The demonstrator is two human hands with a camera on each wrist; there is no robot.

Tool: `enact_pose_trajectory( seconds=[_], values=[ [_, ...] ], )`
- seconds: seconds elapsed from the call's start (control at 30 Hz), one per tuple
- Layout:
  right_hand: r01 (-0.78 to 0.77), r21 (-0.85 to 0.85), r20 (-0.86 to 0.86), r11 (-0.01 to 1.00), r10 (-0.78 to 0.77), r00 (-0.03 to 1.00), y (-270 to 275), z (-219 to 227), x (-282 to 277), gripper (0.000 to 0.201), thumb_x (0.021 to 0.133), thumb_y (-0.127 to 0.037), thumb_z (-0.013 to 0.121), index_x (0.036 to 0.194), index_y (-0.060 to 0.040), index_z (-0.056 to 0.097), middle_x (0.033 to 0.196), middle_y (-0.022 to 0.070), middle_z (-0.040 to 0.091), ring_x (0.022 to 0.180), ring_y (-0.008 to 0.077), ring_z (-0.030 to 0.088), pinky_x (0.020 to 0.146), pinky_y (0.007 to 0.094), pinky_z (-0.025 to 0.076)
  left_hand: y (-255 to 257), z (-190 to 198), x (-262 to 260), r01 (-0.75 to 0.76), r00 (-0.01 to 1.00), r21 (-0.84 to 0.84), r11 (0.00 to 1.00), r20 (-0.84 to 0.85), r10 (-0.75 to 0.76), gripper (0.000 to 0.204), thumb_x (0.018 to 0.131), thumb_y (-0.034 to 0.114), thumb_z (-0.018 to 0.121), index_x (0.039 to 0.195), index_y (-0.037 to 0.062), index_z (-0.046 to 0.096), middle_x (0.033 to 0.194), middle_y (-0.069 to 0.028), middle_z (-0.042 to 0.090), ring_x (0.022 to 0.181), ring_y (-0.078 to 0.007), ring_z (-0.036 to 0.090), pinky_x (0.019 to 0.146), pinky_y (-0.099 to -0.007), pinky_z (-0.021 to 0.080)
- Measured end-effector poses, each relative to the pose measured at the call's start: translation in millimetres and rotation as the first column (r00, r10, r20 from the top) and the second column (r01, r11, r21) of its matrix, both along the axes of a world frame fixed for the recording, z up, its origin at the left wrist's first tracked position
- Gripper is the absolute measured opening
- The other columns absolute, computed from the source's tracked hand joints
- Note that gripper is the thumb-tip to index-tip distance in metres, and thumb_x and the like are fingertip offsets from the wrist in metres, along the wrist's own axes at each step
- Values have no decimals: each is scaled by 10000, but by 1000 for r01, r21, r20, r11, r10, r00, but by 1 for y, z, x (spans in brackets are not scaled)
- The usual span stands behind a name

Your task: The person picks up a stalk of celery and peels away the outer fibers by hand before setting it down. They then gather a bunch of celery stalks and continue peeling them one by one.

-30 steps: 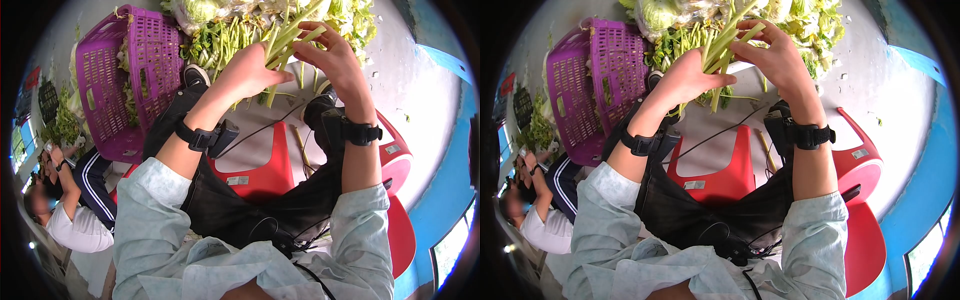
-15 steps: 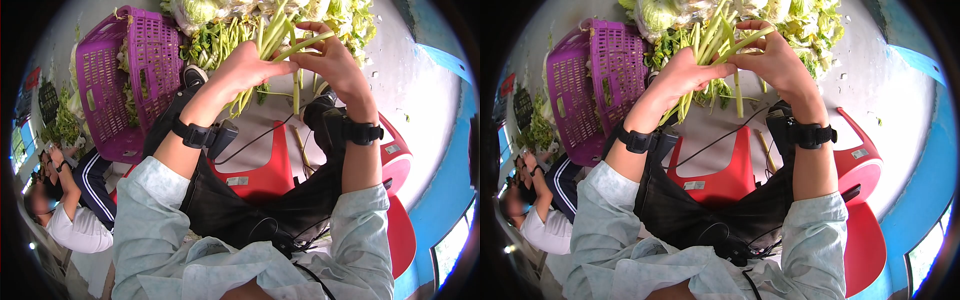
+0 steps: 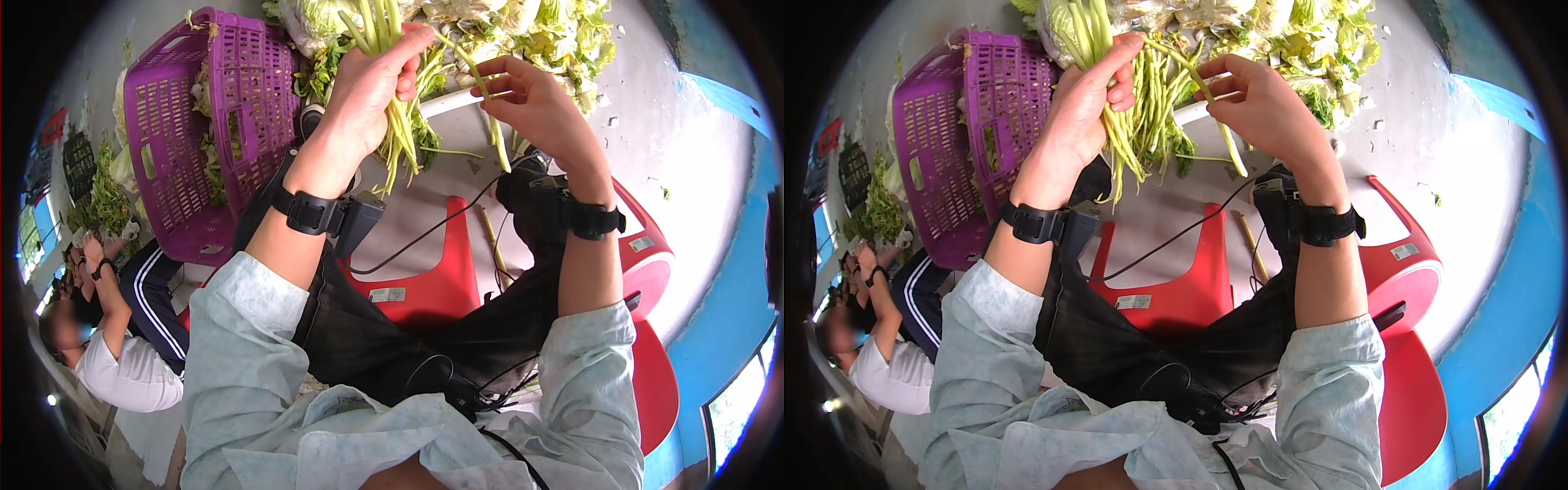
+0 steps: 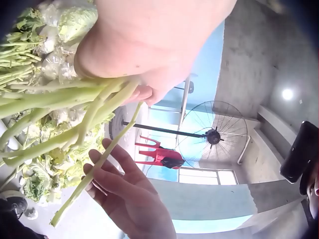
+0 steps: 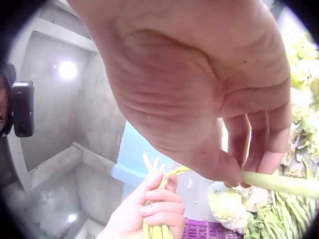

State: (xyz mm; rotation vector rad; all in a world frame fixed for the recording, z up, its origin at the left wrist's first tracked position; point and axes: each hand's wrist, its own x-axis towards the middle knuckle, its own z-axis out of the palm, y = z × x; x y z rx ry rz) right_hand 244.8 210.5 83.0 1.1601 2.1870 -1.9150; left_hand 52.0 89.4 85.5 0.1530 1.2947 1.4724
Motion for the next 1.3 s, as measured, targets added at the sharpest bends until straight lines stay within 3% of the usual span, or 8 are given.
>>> enact_pose_trajectory(
  seconds=[0.13, 0.43, 0.73, 0.9, 1.0, 1.1, 1.2, 1.3],
  values=[
    [-6, 32, -4, 999, 6, 1000, -1, -2, -1, 384, 893, -75, 629, 1276, -62, 657, 1061, 84, 718, 953, 184, 689, 821, 316, 546, -1, 0, -2, -8, 999, 14, 1000, -46, 9, 218, 950, 201, 745, 1086, 55, 659, 724, 68, 485, 576, -22, 404, 527, -209, 316],
    [19, 109, 35, 994, -23, 999, -1, 2, -1, 354, 910, -68, 608, 1257, -77, 679, 1061, 99, 736, 947, 186, 693, 818, 320, 546, -1, -1, 0, 23, 985, -48, 999, -168, -31, 248, 961, 222, 727, 1112, 34, 670, 887, -35, 687, 616, -33, 458, 547, -207, 357],
    [140, 364, 41, 921, -166, 985, 17, -14, 12, 384, 863, -8, 521, 1171, -85, 736, 1067, 140, 764, 984, 273, 729, 897, 363, 550, -2, 4, 6, 251, 904, -169, 953, -310, -293, 211, 958, 177, 669, 1078, 6, 699, 951, -89, 759, 570, -46, 479, 507, -226, 372],
    [163, 378, -3, 911, -175, 985, 21, -17, 14, 383, 857, -15, 512, 1143, -90, 754, 1074, 127, 769, 1025, 265, 732, 936, 358, 543, -2, -5, 6, 391, 652, -414, 822, -506, -565, 261, 902, 206, 691, 1052, -7, 709, 824, -71, 744, 594, -83, 576, 533, -264, 456],
    [64, 426, 60, 902, -99, 993, 21, -8, 13, 345, 910, 26, 504, 1174, -25, 720, 1077, 108, 762, 1015, 171, 708, 911, 298, 525, -4, -3, 6, 397, 534, -501, 769, -555, -637, 239, 878, 214, 699, 1002, 12, 727, 745, -68, 708, 582, -101, 582, 541, -299, 462],
    [35, 469, 93, 882, -88, 992, 18, -2, 11, 334, 914, 4, 518, 1158, -49, 741, 1056, 108, 766, 1013, 171, 710, 906, 303, 526, -5, -7, 9, 318, 442, -508, 801, -668, -599, 218, 864, 223, 701, 948, 25, 735, 687, -63, 668, 563, -111, 579, 541, -323, 458],
    [55, 477, 75, 877, -103, 992, 19, -4, 12, 325, 919, -14, 540, 1158, -75, 753, 1044, 115, 766, 1001, 175, 713, 886, 302, 530, -5, -2, 10, 263, 508, -504, 823, -653, -562, 206, 872, 210, 705, 937, 17, 736, 700, -50, 676, 569, -96, 575, 539, -301, 456],
    [114, 532, 51, 839, -166, 985, 23, -6, 16, 357, 861, -57, 535, 1118, -126, 774, 1041, 109, 774, 998, 276, 732, 934, 375, 546, -5, -13, 3, 221, 638, -394, 892, -633, -438, 297, 833, 273, 737, 925, -9, 744, 686, -106, 705, 590, -158, 669, 567, -327, 522]
  ],
)
